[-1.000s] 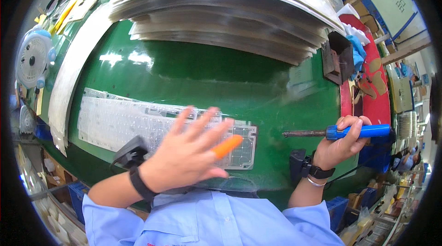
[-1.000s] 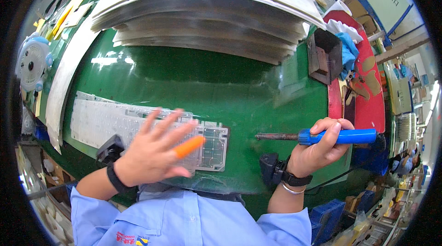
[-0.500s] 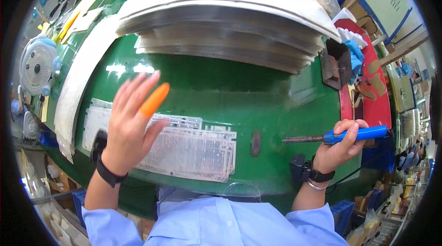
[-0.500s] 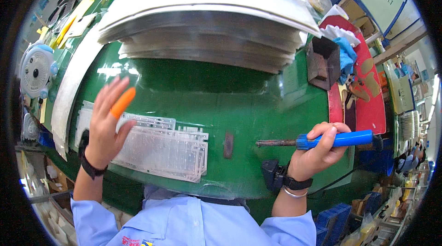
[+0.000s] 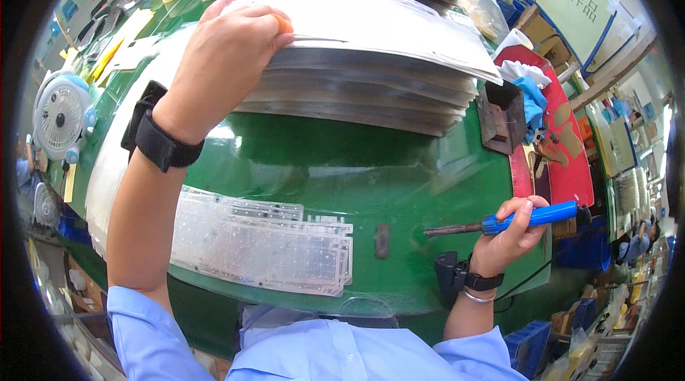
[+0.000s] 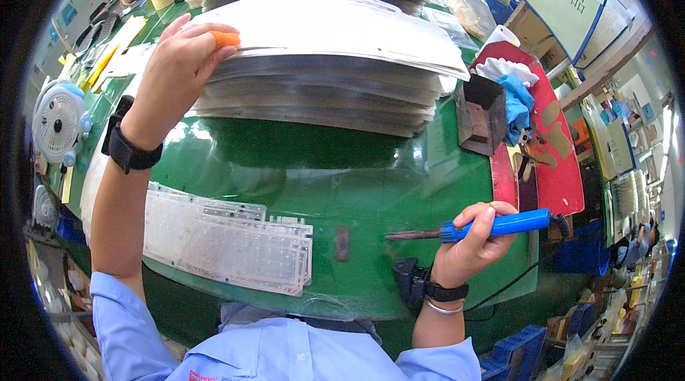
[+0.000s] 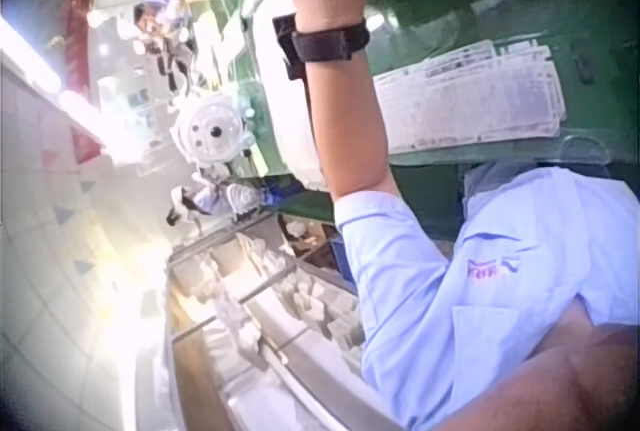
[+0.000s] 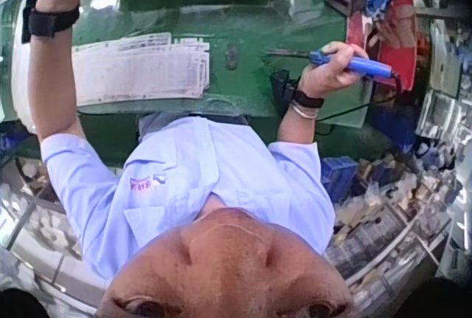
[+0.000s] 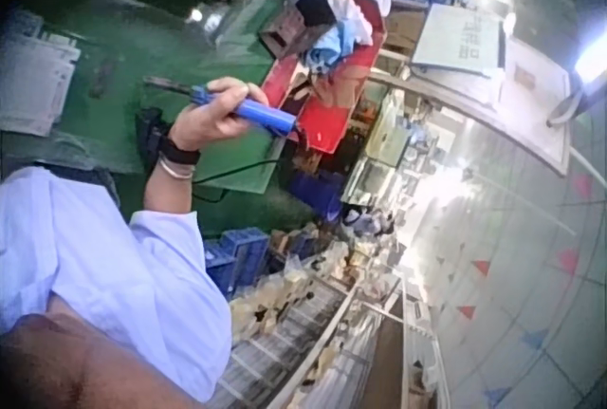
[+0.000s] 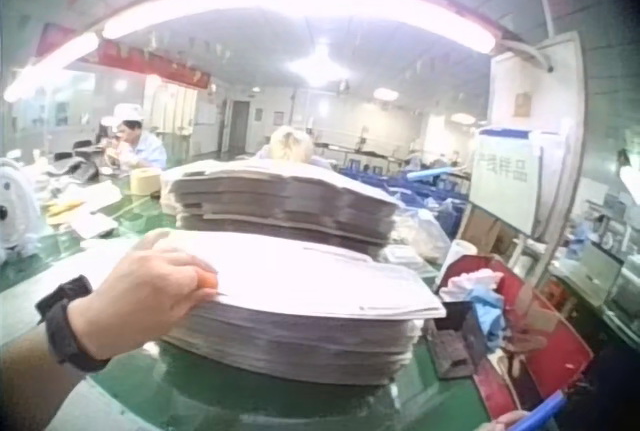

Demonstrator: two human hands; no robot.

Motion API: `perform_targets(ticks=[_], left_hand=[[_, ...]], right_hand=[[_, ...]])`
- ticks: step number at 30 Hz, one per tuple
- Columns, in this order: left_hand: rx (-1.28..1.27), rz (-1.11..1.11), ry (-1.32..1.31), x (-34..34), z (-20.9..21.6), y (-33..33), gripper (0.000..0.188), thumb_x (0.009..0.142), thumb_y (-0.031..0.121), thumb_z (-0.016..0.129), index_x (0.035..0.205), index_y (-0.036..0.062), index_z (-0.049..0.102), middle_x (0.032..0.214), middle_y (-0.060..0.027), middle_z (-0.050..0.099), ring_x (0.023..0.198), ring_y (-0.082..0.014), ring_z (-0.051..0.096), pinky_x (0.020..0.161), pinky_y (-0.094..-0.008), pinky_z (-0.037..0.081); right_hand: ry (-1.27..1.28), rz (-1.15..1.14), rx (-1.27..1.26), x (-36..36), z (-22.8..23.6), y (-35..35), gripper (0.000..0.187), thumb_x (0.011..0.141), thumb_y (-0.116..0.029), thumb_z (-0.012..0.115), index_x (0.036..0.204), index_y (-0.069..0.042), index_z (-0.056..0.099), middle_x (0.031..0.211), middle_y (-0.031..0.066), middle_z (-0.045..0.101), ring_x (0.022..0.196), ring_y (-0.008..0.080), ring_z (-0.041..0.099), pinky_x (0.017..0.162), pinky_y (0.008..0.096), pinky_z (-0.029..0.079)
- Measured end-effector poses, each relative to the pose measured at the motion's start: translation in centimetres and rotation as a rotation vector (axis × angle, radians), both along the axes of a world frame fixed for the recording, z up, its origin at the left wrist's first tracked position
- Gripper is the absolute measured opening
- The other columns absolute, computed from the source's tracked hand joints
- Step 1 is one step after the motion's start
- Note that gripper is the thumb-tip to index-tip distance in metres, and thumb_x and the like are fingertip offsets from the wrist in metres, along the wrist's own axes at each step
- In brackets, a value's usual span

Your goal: Soldering components onto a transparent keyboard membrane or circuit sheet using a soldering iron.

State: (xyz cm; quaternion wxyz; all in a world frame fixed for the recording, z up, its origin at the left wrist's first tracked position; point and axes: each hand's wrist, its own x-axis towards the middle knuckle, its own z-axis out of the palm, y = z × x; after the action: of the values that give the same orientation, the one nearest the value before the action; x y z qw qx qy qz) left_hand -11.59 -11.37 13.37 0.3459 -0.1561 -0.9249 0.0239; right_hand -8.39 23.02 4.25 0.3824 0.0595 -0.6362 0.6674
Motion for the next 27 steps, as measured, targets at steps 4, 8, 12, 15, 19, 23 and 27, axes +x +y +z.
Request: perform_targets(ticks=[4,8,12,15,19,23,27], left_hand=[[0.002,-0.015,0.17,1.4,-0.2,-0.3,0.012,0.078,0.013,0.066,0.08,0.0011,0.064,0.093,-0.0066,0.067,0.08,-0.0219,0.063,0.086,-0.0339,0.047],[0.027,-0.013,0.206,5.9,-0.8,-0.7,0.013,0.074,0.003,0.066,0.086,0.0001,0.063,0.096,-0.009,0.066,0.084,-0.0253,0.063,0.076,-0.0319,0.05],[0.013,-0.033,0.063,12.0,-4.8,-1.7,0.015,0.069,0.0,0.068,0.082,-0.0017,0.062,0.094,-0.0115,0.065,0.087,-0.0259,0.063,0.08,-0.0371,0.049],[0.068,-0.098,-0.179,17.7,-8.1,-2.1,0.015,0.069,0.001,0.066,0.083,-0.0019,0.063,0.096,-0.0133,0.065,0.089,-0.0252,0.064,0.082,-0.0399,0.049],[0.047,-0.058,-0.291,21.8,-12.0,-1.5,0.016,0.068,0.002,0.066,0.083,-0.0026,0.063,0.097,-0.0133,0.064,0.088,-0.0266,0.064,0.081,-0.039,0.049],[0.091,0.003,-0.296,22.7,-13.3,-1.7,0.017,0.067,0.001,0.066,0.083,-0.0027,0.064,0.098,-0.0129,0.064,0.09,-0.0268,0.064,0.079,-0.0383,0.049],[0.133,-0.01,-0.298,22.7,-13.5,-1.9,0.019,0.065,0.0,0.066,0.084,-0.0027,0.063,0.097,-0.013,0.064,0.092,-0.027,0.063,0.078,-0.0382,0.05]], right_hand=[[0.012,0.019,0.005,0.0,0.0,0.0,0.013,0.09,-0.016,0.048,0.096,-0.005,0.043,0.059,0.0023,0.046,0.053,0.0081,0.041,0.051,0.0223,0.033],[0.017,-0.015,0.012,-0.1,-0.1,0.1,0.012,0.09,-0.014,0.049,0.096,-0.005,0.043,0.06,0.0026,0.046,0.053,0.0085,0.041,0.051,0.0222,0.033],[0.008,-0.071,0.094,-0.5,-0.9,0.2,0.013,0.09,-0.013,0.049,0.096,-0.005,0.043,0.061,0.003,0.046,0.054,0.0089,0.042,0.052,0.0224,0.034],[0.043,-0.139,0.11,-0.5,-0.3,0.2,0.013,0.09,-0.014,0.049,0.096,-0.004,0.043,0.062,0.0032,0.047,0.055,0.0091,0.043,0.052,0.023,0.034],[0.006,-0.13,0.119,0.0,0.2,-0.6,0.015,0.09,-0.016,0.048,0.097,-0.004,0.042,0.061,0.0035,0.046,0.054,0.0089,0.041,0.052,0.0238,0.033],[0.089,0.06,0.139,1.2,1.5,-3.1,0.013,0.09,-0.014,0.046,0.097,-0.004,0.041,0.056,0.0035,0.046,0.049,0.0097,0.04,0.05,0.0234,0.032],[0.114,0.286,0.214,2.3,1.7,-5.3,0.013,0.087,-0.009,0.046,0.097,-0.004,0.04,0.054,0.0052,0.049,0.044,0.0105,0.04,0.048,0.0243,0.033]])
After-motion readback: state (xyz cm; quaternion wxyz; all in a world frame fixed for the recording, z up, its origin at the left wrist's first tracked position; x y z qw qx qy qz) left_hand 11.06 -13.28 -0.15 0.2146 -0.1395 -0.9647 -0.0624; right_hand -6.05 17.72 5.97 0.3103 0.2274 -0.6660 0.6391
